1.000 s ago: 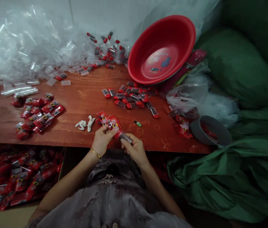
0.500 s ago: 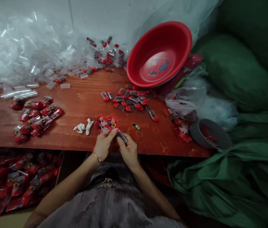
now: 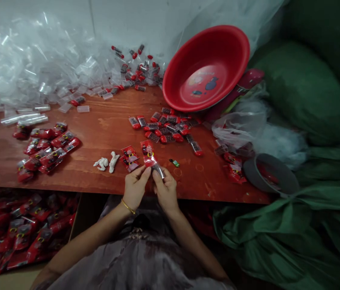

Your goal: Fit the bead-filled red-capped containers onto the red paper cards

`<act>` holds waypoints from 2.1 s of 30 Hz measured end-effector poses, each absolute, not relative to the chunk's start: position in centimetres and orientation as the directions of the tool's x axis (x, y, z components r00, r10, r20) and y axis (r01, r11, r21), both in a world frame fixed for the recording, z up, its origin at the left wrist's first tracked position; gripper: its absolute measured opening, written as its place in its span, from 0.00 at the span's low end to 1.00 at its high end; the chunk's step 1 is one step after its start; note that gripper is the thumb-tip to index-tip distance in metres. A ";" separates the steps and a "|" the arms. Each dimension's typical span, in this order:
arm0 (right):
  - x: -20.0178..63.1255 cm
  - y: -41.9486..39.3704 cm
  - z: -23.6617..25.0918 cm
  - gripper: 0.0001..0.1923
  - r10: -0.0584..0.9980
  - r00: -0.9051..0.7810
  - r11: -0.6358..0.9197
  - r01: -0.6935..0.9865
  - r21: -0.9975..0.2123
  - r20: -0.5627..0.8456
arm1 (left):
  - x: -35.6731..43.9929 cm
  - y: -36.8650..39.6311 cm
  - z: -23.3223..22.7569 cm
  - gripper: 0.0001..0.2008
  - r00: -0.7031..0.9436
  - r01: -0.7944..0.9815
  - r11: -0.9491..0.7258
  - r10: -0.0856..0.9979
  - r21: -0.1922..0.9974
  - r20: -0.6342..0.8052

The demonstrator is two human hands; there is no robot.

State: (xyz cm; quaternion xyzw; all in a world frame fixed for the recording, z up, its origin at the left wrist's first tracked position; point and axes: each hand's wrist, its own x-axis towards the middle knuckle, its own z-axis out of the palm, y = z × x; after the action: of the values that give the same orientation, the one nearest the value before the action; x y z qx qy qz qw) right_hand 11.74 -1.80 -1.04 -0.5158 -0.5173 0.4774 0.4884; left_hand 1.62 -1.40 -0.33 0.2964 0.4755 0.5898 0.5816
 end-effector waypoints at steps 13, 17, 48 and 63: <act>11.5 -2.1 -1.3 0.15 0.989 -0.058 -0.148 -0.224 -0.963 -0.139 | -0.5 0.8 1.4 0.25 -0.054 -0.336 0.170 0.979 0.927 -0.199; 11.8 -1.9 -1.0 0.16 0.990 -0.064 -0.134 -0.210 -0.968 -0.124 | -0.8 0.8 1.3 0.21 -0.076 -0.351 0.174 0.974 0.920 -0.213; 14.9 -2.0 -1.1 0.26 0.705 -0.300 0.696 0.472 -0.542 0.643 | -3.0 1.6 3.4 0.21 -0.046 -0.503 0.436 0.849 0.747 -0.527; 12.8 -1.6 -0.9 0.24 0.683 -0.086 0.641 0.547 -0.538 0.725 | -0.8 0.6 2.7 0.24 -0.070 -0.556 0.394 0.855 0.732 -0.514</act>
State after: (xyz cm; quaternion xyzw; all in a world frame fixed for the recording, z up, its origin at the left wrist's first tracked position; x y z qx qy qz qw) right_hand 12.85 -1.61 -0.93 -0.4188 -0.7342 0.0639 0.5305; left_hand -0.78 0.61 2.71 0.1482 0.5044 0.5300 0.6654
